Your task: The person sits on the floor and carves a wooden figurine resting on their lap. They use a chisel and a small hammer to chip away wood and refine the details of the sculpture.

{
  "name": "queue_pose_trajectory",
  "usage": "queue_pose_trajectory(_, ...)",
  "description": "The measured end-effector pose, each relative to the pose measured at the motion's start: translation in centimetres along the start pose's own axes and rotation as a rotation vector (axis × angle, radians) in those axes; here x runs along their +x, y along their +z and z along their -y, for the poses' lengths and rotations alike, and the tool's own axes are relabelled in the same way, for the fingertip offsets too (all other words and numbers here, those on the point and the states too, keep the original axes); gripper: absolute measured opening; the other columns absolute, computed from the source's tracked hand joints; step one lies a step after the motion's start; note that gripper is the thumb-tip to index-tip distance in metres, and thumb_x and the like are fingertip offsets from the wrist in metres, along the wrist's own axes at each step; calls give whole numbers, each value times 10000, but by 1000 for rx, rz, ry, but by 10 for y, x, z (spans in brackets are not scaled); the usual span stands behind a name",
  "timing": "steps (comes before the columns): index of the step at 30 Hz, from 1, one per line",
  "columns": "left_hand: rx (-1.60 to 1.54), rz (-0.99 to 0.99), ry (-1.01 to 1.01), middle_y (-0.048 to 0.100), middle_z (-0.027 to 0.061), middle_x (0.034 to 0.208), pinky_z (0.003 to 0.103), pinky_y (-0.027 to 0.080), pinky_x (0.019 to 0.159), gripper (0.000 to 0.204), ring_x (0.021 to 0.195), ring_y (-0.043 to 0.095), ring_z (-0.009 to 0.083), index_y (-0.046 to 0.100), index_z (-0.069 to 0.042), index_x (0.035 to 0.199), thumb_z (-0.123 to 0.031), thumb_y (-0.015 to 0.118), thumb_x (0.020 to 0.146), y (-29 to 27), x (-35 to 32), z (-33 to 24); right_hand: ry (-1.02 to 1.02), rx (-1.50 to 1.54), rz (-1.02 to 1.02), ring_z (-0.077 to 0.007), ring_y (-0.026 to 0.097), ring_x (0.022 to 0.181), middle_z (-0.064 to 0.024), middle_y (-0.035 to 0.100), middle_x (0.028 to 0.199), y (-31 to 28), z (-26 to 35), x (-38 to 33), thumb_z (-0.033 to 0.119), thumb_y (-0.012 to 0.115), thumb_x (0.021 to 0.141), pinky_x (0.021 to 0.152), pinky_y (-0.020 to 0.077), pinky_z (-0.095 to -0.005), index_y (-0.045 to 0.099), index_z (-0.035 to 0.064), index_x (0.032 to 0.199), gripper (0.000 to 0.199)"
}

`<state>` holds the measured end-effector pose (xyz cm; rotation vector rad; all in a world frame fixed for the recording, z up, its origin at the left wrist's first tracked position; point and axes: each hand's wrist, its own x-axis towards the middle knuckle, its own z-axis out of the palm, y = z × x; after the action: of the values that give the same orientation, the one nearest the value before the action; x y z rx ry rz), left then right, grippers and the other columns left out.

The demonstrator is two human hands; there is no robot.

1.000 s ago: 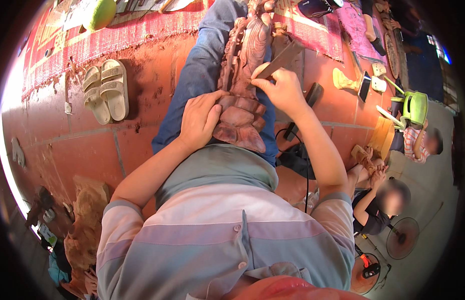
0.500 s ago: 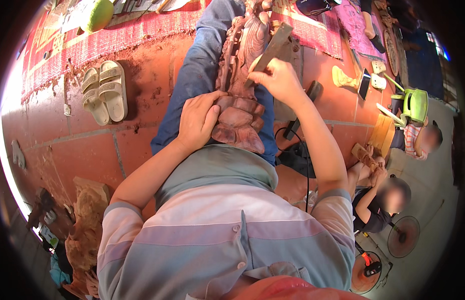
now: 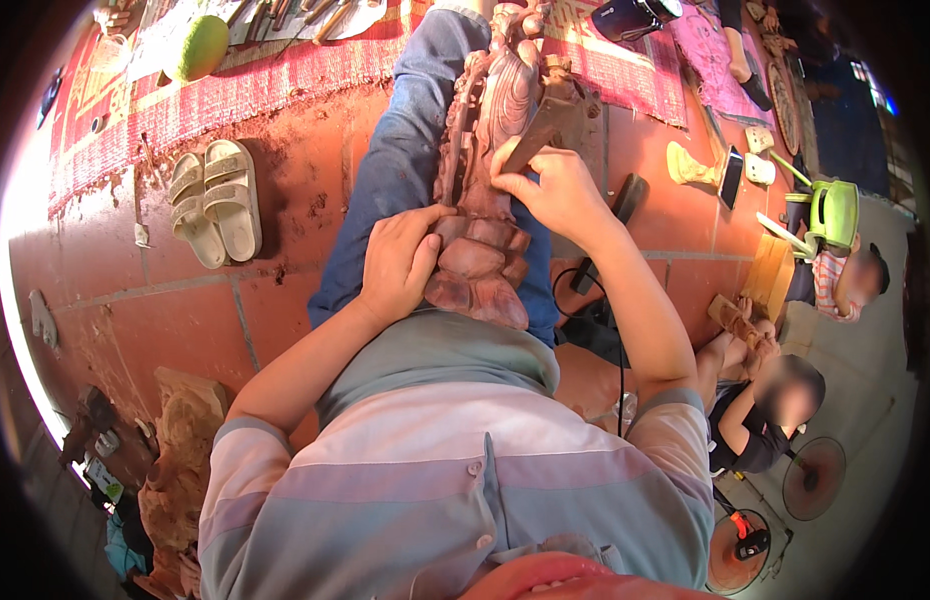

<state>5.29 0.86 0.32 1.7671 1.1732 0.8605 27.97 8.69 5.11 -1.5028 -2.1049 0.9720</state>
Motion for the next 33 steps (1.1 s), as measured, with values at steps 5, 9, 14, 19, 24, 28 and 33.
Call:
queue_pose_trajectory(5, 10, -12, 13, 650, 113, 1096, 392, 378, 926, 324, 1032, 592, 285, 600, -79, 1177, -183, 449, 910, 1, 1, 3, 135, 184, 66, -219, 683, 758, -137, 692, 811, -7, -5, 7, 137, 733, 786, 705, 516, -336, 707, 50, 942, 181)
queue_pose_trajectory(9, 3, -7, 3, 647, 114, 1102, 394, 380, 922, 321, 1035, 589, 290, 599, -72, 1173, -185, 448, 913, -1, 1, 1, 132, 136, 86, -160, 645, 774, -82, 679, 830, -2, 6, 1, 73, 719, 798, 725, 513, -309, 666, 15, 911, 137)
queue_pose_trajectory(14, 15, -9, 24, 645, 117, 1100, 393, 380, 920, 319, 1035, 588, 294, 598, -65, 1172, -178, 453, 911, 2, 2, 6, 171, -31, 120, -145, 603, 704, -55, 655, 770, -1, -9, 17, 92, 710, 803, 669, 488, -304, 647, 34, 887, 121)
queue_pose_trajectory(19, 14, 1, 16, 644, 120, 1099, 394, 379, 920, 322, 1040, 584, 303, 595, -63, 1177, -177, 454, 911, 2, 1, 3, 113, 63, 171, -159, 620, 704, -76, 669, 775, -7, 8, 10, 91, 709, 801, 674, 498, -309, 665, 32, 887, 114)
queue_pose_trajectory(24, 21, 1, 8, 640, 123, 1084, 394, 378, 908, 322, 1024, 579, 313, 593, -60, 1177, -178, 448, 915, 1, 1, 2, 25, 90, 27, -332, 671, 779, -160, 686, 817, 0, 0, 9, 196, 700, 797, 697, 519, -405, 702, 85, 917, 163)
queue_pose_trajectory(28, 34, -17, 45, 636, 127, 1074, 395, 376, 900, 326, 1017, 574, 314, 590, -57, 1183, -176, 442, 917, 4, 2, 6, 153, 27, 156, -308, 671, 739, -128, 686, 768, -10, 24, 8, 179, 720, 787, 679, 514, -387, 702, 87, 888, 138)
queue_pose_trajectory(33, 14, 7, -4, 639, 129, 1078, 396, 377, 901, 330, 1011, 578, 313, 587, -55, 1199, -161, 451, 917, 2, 2, 1, 129, 83, 26, -290, 677, 728, -143, 682, 768, 0, -4, 13, 155, 729, 785, 673, 513, -377, 699, 58, 920, 169)
